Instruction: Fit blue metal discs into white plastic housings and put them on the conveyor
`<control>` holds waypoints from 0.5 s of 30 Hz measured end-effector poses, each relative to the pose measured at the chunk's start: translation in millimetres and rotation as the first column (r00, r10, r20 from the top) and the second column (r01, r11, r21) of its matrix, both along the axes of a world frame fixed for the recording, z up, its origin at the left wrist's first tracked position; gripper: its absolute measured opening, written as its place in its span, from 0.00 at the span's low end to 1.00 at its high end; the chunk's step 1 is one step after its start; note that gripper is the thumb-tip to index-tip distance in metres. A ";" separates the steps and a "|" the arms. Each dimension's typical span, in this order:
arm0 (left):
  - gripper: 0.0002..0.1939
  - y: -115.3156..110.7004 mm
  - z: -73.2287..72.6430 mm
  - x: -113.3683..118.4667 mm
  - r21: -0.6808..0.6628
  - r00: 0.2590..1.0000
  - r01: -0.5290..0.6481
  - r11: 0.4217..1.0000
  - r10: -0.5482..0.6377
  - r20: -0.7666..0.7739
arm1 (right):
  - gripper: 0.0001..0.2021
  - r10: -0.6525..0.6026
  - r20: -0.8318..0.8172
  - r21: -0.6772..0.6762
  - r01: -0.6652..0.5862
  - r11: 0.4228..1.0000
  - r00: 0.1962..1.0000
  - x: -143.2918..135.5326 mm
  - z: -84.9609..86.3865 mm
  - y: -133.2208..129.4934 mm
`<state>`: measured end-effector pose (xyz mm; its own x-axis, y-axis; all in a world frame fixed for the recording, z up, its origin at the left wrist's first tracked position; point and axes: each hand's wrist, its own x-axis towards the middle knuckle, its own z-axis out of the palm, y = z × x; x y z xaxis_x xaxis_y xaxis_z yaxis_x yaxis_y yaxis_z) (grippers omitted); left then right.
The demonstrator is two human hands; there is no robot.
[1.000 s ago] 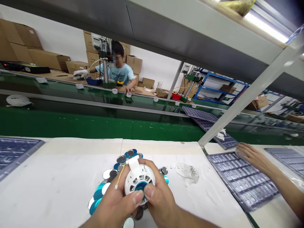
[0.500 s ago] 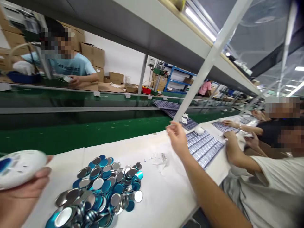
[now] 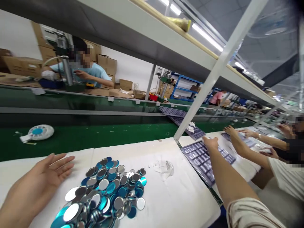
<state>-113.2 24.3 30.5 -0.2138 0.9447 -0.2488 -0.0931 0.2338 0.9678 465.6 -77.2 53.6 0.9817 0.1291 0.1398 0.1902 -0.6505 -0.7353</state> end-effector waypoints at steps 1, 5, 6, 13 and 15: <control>0.08 -3.8 -0.9 0.4 -0.020 0.999 0.015 1.000 -0.014 0.047 | 0.17 0.027 0.021 0.022 -0.028 0.999 0.999 -4.3 4.1 -0.7; 0.10 -31.7 0.8 12.9 0.026 0.976 0.144 0.989 -0.146 0.164 | 0.32 0.225 0.152 0.136 -0.246 0.960 0.963 -51.8 17.0 -9.8; 0.12 -40.8 2.2 19.0 0.043 0.963 0.201 0.979 -0.205 0.173 | 0.37 0.312 0.184 0.172 -0.343 0.924 0.932 -75.1 17.4 -13.7; 0.20 -103.1 14.5 68.5 0.055 0.680 0.577 0.815 -0.517 0.521 | 0.45 0.977 0.201 0.461 -0.887 -0.031 0.070 -302.3 -9.4 -31.2; 0.17 -109.2 15.3 74.6 0.053 0.621 0.545 0.837 -0.446 0.644 | 0.47 0.985 0.172 0.395 -0.916 -0.067 0.002 -330.4 -18.3 -27.9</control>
<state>-38.7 -84.8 45.8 0.5222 0.8065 -0.2773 -0.4751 0.5451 0.6907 135.2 -105.1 35.3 -0.0601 0.9363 0.3459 0.3022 0.3474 -0.8877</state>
